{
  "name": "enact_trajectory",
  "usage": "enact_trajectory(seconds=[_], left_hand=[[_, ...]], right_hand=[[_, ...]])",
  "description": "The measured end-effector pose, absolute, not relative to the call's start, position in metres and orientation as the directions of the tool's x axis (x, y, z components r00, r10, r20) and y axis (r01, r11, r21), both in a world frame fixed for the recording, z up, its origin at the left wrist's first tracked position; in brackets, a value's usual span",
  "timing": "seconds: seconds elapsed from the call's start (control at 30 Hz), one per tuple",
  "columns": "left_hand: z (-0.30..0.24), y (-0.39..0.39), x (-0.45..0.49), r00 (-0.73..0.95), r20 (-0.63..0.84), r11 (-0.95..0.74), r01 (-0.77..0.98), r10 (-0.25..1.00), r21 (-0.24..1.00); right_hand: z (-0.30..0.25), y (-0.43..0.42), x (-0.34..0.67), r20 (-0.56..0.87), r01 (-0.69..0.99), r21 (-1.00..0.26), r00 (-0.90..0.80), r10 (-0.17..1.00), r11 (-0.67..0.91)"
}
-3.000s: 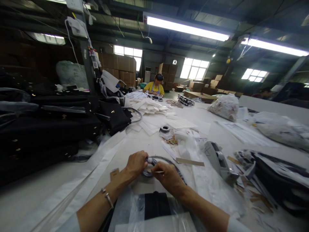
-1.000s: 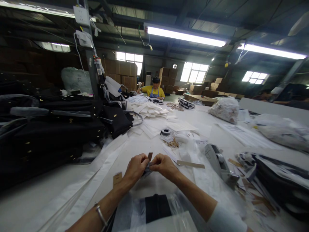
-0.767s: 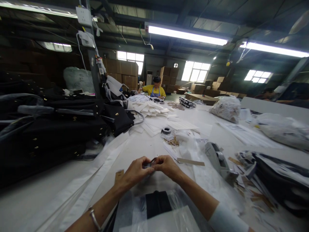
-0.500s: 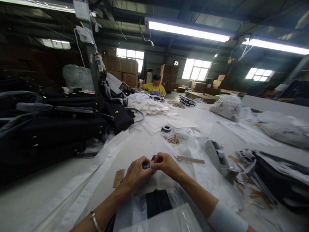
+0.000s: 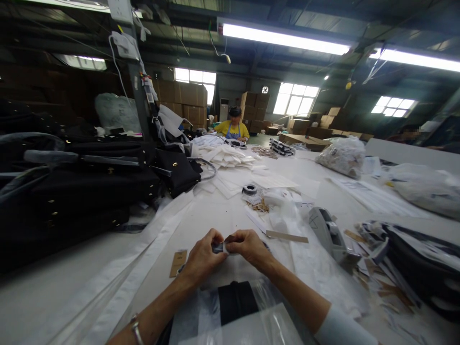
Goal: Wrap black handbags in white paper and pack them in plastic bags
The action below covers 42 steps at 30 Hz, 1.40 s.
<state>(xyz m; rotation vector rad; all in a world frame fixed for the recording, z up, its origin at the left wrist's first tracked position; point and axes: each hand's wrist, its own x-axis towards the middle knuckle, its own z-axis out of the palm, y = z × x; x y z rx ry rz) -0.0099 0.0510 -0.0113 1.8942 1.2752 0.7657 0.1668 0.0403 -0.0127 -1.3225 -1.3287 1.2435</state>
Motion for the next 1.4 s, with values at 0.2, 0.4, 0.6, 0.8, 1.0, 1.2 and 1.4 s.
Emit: enact_trajectory(seconds=[0.2,0.4,0.6,0.8,1.0,1.2,1.4], left_hand=[[-0.009,0.055,-0.01,0.398,0.031,-0.247,0.506,0.917,0.826],[-0.002,0.045,-0.014,0.457,0.057,-0.303,0.488,0.888,0.819],[0.005,0.037,-0.018,0.471,0.115,-0.341,0.429,0.875,0.837],[0.011,0.032,-0.019,0.486,0.119,-0.338,0.394,0.866,0.854],[0.006,0.03,-0.019,0.495,0.154,-0.367,0.369,0.855,0.854],[0.002,0.031,-0.02,0.504,0.158,-0.372,0.359,0.849,0.856],[0.008,0.03,-0.022,0.515,0.126,-0.343,0.35,0.848,0.872]], right_hand=[[-0.01,0.035,0.165,0.031,0.27,-0.962,-0.039,0.999,0.04],[0.0,0.018,0.163,0.32,0.431,-0.837,-0.117,0.94,0.338],[0.004,0.014,0.167,0.366,0.421,-0.81,-0.182,0.913,0.408],[0.009,0.003,0.166,0.536,0.471,-0.64,-0.292,0.792,0.607],[0.017,-0.006,0.164,0.635,0.607,-0.234,-0.496,0.592,0.76],[0.016,-0.009,0.161,0.636,0.646,-0.139,-0.522,0.568,0.75],[0.02,-0.009,0.162,0.567,0.553,-0.469,-0.41,0.715,0.689]])
